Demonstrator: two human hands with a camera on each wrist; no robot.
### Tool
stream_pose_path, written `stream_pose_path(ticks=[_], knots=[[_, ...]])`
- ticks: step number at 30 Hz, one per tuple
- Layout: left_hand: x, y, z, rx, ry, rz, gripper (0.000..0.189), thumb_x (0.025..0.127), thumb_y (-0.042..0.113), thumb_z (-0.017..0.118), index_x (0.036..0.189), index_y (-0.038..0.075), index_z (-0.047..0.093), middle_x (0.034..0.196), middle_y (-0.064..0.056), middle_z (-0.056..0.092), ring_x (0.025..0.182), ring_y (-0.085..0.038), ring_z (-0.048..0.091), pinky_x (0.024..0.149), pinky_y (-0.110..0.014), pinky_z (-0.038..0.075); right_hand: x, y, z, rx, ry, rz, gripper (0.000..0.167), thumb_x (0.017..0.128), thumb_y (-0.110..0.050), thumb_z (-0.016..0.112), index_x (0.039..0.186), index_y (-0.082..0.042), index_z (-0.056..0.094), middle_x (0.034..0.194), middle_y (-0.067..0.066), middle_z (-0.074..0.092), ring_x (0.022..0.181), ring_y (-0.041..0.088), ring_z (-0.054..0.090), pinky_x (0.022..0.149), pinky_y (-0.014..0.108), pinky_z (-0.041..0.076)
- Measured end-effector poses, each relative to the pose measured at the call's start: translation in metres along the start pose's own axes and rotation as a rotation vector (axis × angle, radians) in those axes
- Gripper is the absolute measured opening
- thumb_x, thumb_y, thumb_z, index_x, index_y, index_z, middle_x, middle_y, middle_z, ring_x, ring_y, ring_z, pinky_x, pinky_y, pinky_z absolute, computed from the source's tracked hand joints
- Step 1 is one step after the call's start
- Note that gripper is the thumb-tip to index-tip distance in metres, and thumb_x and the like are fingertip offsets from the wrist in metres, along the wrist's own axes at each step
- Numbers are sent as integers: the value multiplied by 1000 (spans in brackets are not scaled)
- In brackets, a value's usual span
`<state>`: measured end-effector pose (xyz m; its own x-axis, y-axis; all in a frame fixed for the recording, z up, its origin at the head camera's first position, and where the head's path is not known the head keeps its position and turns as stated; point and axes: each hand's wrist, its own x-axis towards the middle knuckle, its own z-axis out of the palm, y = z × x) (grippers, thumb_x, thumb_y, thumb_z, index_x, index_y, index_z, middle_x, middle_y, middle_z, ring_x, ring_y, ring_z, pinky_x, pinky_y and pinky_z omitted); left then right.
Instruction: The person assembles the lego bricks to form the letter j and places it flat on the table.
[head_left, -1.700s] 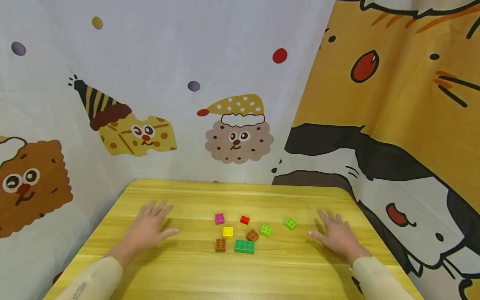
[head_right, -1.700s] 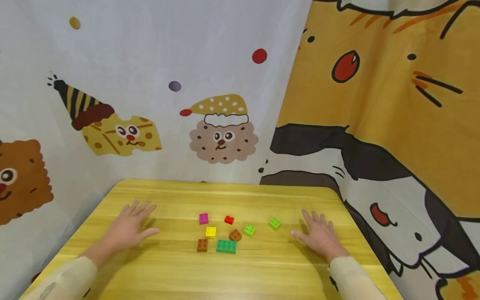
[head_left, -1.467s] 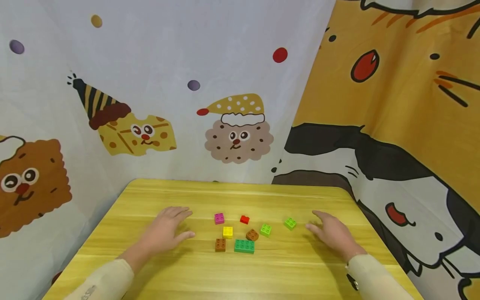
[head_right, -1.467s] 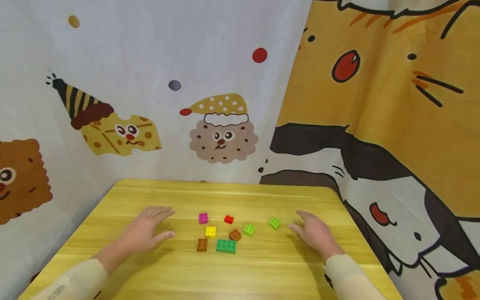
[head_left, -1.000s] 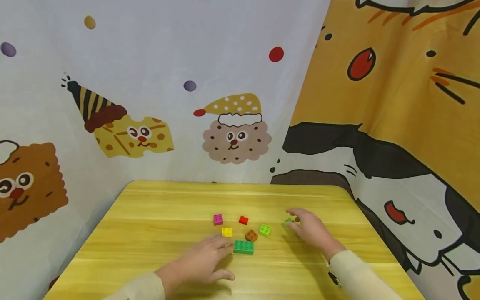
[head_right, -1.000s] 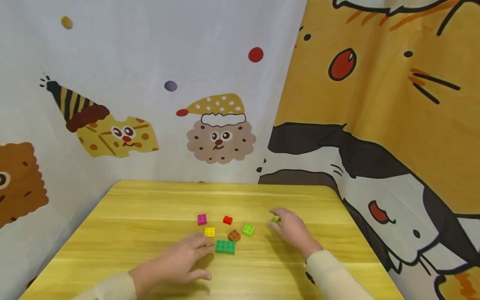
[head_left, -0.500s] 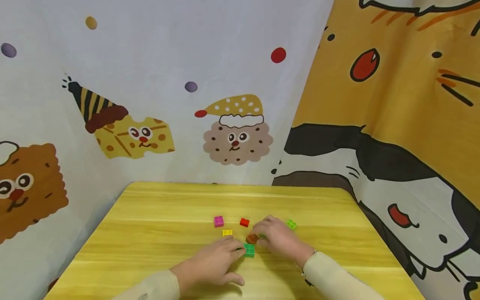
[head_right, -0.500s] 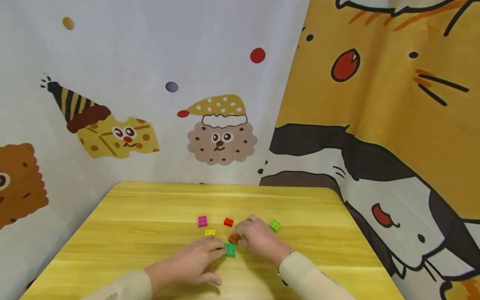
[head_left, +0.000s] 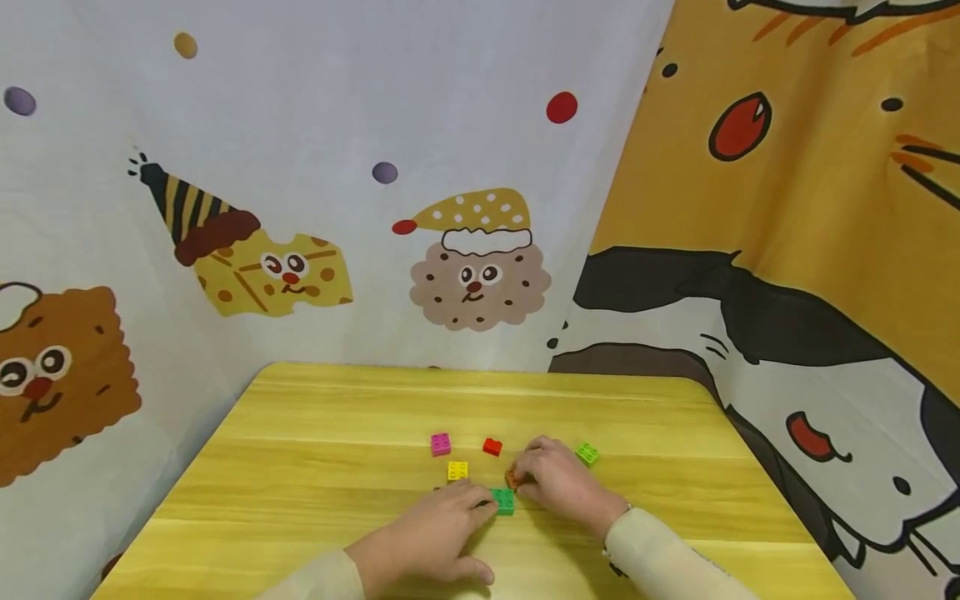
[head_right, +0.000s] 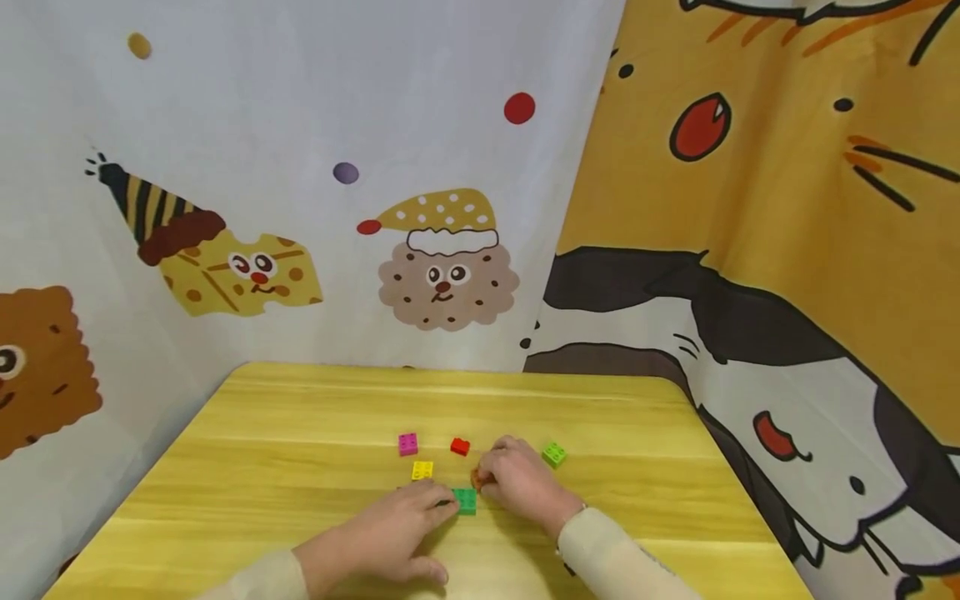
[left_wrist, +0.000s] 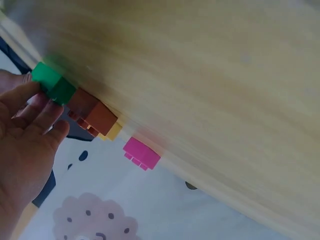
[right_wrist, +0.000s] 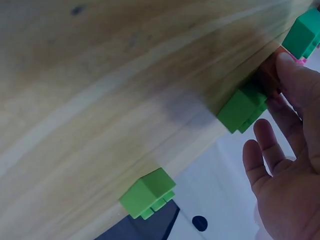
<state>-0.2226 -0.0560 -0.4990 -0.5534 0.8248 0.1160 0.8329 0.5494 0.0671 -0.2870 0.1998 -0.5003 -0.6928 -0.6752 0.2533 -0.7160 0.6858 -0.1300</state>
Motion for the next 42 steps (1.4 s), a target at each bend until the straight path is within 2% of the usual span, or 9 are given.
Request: stream_pose_path(ticks=[3, 8, 14, 21, 27, 30, 34, 39, 42], knots=[[0, 0, 0, -19, 0, -8, 88, 87, 75, 47, 141, 7, 54, 141, 1, 50, 134, -17, 43, 114, -42, 31, -2, 0, -1, 16, 30, 30, 12, 81, -26, 84, 87, -24, 73, 98, -16, 69, 103, 15, 56, 90, 40, 47], [1, -1, 0, -27, -9, -6, 88, 87, 75, 48, 142, 8, 54, 141, 2, 49, 134, -17, 42, 114, -44, 31, -5, -4, -11, 84, 41, 100, 17, 84, -34, 81, 95, -29, 70, 97, -20, 63, 101, 11, 54, 85, 38, 49], [0, -2, -3, -36, -21, -11, 87, 87, 75, 49, 142, 8, 53, 141, 3, 48, 135, -17, 41, 114, -45, 30, -6, -12, -21, 165, -28, 49, 26, 85, -36, 79, 109, -27, 72, 103, -20, 65, 99, 8, 55, 82, 32, 52], [-1, 0, -4, -29, -30, -16, 89, 86, 76, 49, 142, 8, 53, 142, 3, 47, 136, -17, 40, 114, -45, 31, -8, -16, -20, 178, -74, 32, 29, 86, -34, 78, 112, -23, 74, 106, -17, 68, 100, 8, 57, 87, 34, 51], [-1, 0, -4, -19, -25, -15, 89, 85, 76, 49, 142, 8, 53, 142, 1, 48, 135, -18, 42, 112, -45, 34, -8, -19, -20, 304, -91, 24, 23, 90, -31, 74, 109, -19, 76, 104, -13, 71, 96, 6, 64, 82, 31, 55], [0, -1, -3, -11, -19, -7, 89, 85, 77, 48, 142, 8, 53, 141, 0, 48, 133, -18, 43, 112, -44, 35, -8, -22, -19, 387, -92, 72, 22, 92, -30, 71, 109, -16, 76, 102, -12, 71, 91, 3, 65, 77, 26, 56], [0, -1, -2, 1, -15, -8, 91, 85, 78, 47, 143, 7, 52, 140, -1, 48, 132, -20, 44, 111, -42, 36, -7, -25, -15, 541, -98, 197, 16, 92, -26, 71, 103, -15, 75, 96, -10, 71, 84, 4, 64, 70, 23, 54], [-1, 1, -4, 3, -19, -18, 94, 83, 80, 45, 143, 8, 52, 139, 0, 48, 130, -20, 45, 109, -40, 39, -4, -22, -12, 818, -157, 377, 20, 92, -25, 72, 105, -10, 72, 97, -1, 71, 80, 15, 64, 66, 33, 55], [-3, 2, -3, -4, -23, -20, 95, 83, 81, 45, 143, 8, 52, 141, 0, 47, 130, -20, 45, 109, -40, 39, -6, -17, -9, 918, -203, 443, 29, 93, -29, 72, 111, -7, 71, 98, 3, 71, 79, 21, 64, 66, 40, 56]])
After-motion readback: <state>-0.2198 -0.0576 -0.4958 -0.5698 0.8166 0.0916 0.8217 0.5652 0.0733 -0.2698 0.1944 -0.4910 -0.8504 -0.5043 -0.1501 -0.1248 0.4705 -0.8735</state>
